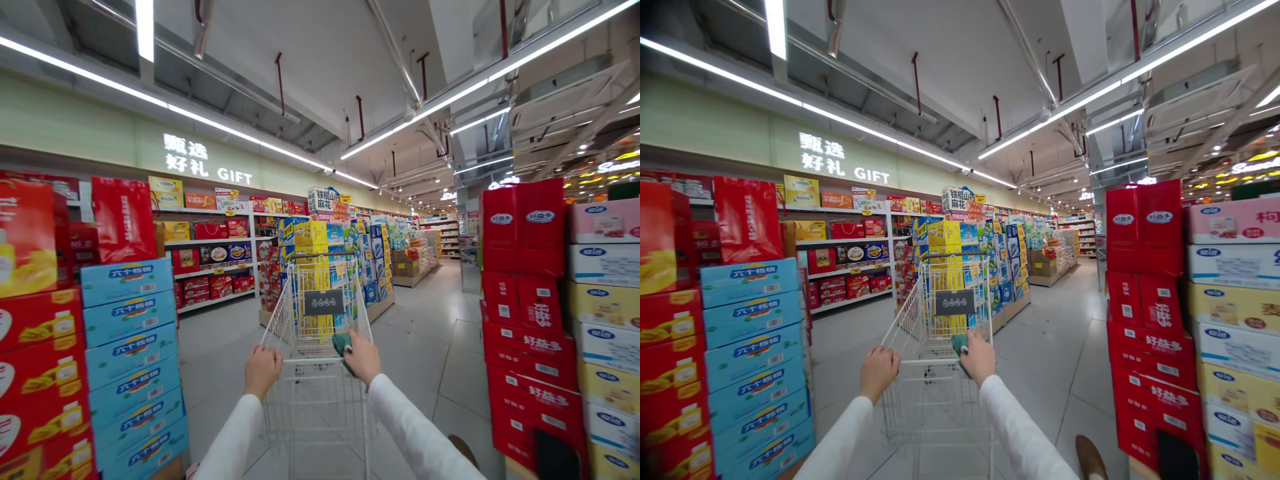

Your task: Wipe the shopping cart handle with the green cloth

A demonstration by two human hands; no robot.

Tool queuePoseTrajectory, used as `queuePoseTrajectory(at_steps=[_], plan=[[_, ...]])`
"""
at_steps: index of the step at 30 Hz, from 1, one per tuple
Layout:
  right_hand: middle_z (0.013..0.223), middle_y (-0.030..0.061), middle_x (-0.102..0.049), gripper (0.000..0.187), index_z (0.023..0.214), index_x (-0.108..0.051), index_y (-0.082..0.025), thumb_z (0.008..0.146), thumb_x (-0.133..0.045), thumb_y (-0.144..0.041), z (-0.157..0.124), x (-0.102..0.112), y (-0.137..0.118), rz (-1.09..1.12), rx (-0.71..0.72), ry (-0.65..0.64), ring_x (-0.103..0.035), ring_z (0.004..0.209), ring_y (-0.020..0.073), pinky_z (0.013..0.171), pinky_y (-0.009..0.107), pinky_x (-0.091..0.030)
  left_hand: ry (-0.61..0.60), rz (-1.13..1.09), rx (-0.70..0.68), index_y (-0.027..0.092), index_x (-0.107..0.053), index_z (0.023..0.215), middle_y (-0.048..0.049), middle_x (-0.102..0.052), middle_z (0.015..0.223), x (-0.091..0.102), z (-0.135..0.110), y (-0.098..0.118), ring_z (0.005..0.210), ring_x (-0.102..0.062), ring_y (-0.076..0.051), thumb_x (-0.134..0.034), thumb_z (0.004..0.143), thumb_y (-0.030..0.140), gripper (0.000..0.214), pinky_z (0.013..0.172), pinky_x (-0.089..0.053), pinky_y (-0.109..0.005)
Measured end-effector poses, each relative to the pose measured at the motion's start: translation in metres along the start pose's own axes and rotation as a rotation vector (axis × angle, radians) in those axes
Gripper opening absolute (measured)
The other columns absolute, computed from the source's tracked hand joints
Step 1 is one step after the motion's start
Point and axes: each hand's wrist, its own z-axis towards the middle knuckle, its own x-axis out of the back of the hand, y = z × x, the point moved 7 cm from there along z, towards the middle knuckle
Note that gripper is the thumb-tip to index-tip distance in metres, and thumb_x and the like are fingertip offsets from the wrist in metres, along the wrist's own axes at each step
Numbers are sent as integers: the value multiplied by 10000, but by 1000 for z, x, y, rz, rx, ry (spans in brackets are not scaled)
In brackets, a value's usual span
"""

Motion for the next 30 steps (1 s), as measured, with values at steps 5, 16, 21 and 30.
queuePoseTrajectory(at_steps=[5,16,21,30], plan=[[1036,92,-615,334,1078,-496,-194,744,-494,-191,-16,-18,-53,158,74,5,-608,879,216,674,272,-356,22,146,53,112,-664,1056,-122,-642,1137,-1,-3,-54,1165,-479,-264,-288,866,207,432,1034,-279,-399],[1069,70,-576,459,1085,-515,-205,656,-462,-52,27,0,-87,568,234,265,-565,925,199,750,276,-402,-295,65,369,52,-468,1281,-231,-487,1319,10,24,-97,1187,-486,-300,-306,883,417,564,945,-360,-379],[1054,42,-628,459,1012,-604,-221,609,-488,-35,65,-16,-81,409,559,-70,-572,987,192,821,262,-396,-666,-285,179,175,-656,925,-128,-690,1010,29,8,-8,972,-629,-263,-133,893,574,658,767,-443,-337],[822,30,-663,223,817,-607,-200,630,-519,-119,39,-42,-106,255,591,-257,-609,820,185,663,221,-362,-329,107,65,151,-626,941,-139,-659,783,53,-57,56,765,-655,-259,-226,947,303,428,634,-450,-322]])
